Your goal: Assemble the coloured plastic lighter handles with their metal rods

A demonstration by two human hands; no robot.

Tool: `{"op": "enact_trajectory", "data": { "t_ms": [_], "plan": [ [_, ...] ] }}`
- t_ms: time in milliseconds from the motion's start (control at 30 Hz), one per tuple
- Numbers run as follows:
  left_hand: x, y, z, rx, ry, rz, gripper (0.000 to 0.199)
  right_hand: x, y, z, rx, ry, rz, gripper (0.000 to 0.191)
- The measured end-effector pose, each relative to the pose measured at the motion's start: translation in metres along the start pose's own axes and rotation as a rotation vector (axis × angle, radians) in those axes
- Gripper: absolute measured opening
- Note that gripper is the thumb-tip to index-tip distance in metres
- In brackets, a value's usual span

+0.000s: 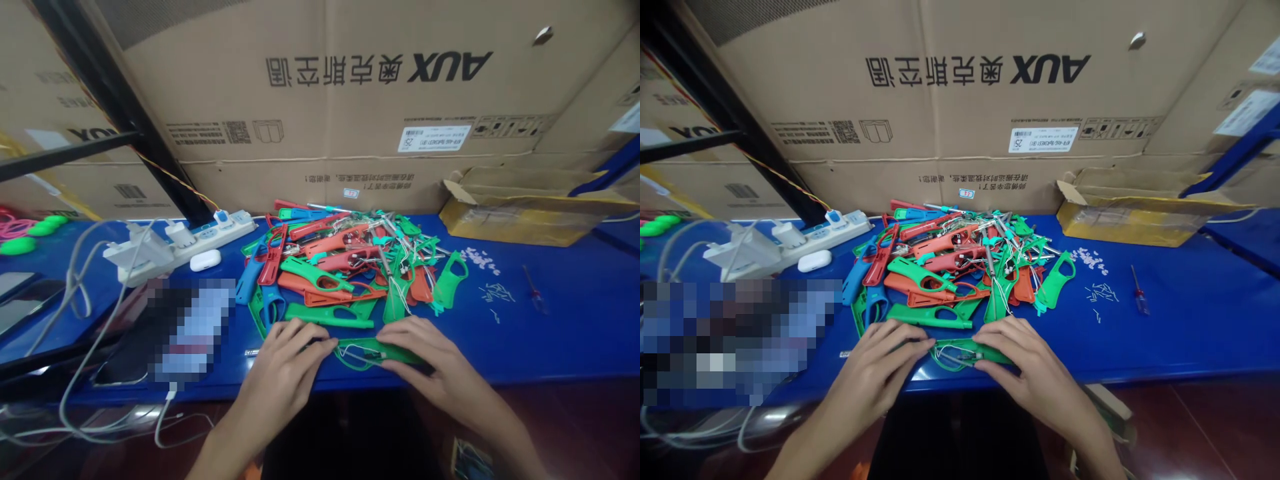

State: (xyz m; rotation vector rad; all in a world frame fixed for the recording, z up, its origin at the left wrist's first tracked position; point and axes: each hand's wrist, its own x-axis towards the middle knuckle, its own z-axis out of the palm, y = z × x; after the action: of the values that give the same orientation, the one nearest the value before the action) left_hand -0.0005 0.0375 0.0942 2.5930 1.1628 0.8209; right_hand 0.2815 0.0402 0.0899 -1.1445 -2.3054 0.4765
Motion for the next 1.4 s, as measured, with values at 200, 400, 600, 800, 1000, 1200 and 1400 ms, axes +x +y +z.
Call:
{"op": "enact_trajectory", "data": {
  "t_ms": [200, 400, 600, 800, 1000, 1200, 1400],
  "plan": [
    [-0.001, -0.002, 0.006, -0.016, 0.025, -0.037, 0.028, 0.014, -0.019, 0.013, -0.231, 0.087, -0.090, 0.026],
    [-0.003, -0.001, 0.005, -0.045, 0.030, -0.058, 0.031, 0.039, -0.033, 0.024, -0.273, 0.089, -0.214, 0.017],
    [-0.002, 0.000, 0.005, -0.048, 0.041, -0.063, 0.029, 0.046, -0.029, 0.024, -0.222, 0.089, -0.270, 0.019],
    [-0.003, 0.002, 0.004, -0.045, 0.026, -0.087, 0.023, 0.043, -0.028, 0.030, -0.159, 0.094, -0.181, 0.020],
    [-0.002, 0.001, 0.005, -0.041, 0.022, -0.095, 0.024, 0.043, -0.030, 0.034, -0.208, 0.154, -0.167, 0.018],
    [-0.002, 0.000, 0.006, -0.034, 0.009, -0.093, 0.026, 0.043, -0.030, 0.036, -0.249, 0.194, -0.128, 0.018],
    [-0.002, 0.000, 0.006, -0.036, 0.009, -0.098, 0.032, 0.042, -0.028, 0.037, -0.238, 0.177, -0.115, 0.018]
  ]
}}
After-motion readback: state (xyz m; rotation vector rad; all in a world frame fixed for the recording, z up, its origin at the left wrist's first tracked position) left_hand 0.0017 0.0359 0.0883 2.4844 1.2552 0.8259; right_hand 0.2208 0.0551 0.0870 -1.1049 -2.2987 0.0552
